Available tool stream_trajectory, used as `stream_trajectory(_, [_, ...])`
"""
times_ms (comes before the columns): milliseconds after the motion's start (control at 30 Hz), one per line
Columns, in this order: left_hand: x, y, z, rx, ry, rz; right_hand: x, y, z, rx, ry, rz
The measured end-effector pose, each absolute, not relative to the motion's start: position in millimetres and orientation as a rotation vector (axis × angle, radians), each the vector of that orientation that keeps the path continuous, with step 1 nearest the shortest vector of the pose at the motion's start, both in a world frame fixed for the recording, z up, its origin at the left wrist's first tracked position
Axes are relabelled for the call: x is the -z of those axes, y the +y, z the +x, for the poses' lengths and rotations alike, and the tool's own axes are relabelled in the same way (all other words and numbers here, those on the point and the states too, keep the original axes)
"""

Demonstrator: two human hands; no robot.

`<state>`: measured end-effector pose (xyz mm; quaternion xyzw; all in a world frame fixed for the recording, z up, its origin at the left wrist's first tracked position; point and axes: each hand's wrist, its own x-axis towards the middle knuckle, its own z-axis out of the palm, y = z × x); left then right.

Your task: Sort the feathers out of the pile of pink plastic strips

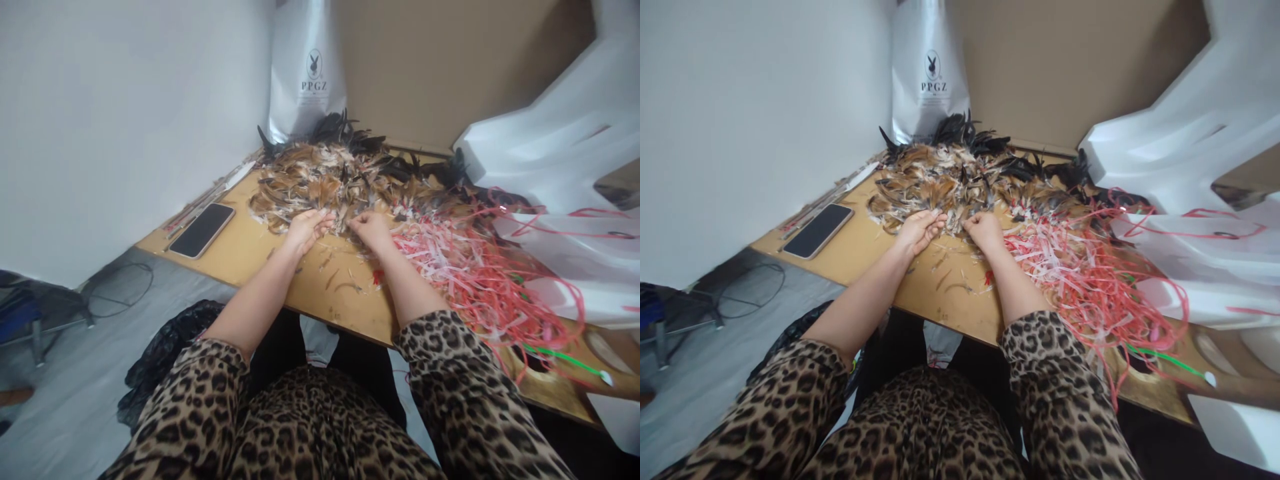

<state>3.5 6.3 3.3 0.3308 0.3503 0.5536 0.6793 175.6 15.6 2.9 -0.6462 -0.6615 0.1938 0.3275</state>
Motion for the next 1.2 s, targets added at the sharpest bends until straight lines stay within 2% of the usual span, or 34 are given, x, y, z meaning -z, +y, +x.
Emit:
stream_trajectory(167, [-0.6, 7.2, 3.3, -1.228, 0.788, 0.748, -8.7, 11.2, 164.3, -0.391, -1.806, -1.835])
stream_trajectory(267, [-2.0, 6.6, 3.2, -1.221, 0.799, 0.743, -10.9, 11.4, 163.7, -0.429, -1.767, -1.795])
stream_trajectory(600, [-3.8, 4.0, 4.1, -1.168, 0.78, 0.731, -15.4, 8.8, 177.2, -1.159, -1.207, -1.533])
stream_trajectory(1200, [-3.5, 2.3, 4.7, -1.13, 0.788, 0.754, -28.1, 5.1, 180.3, -1.161, -1.24, -1.391])
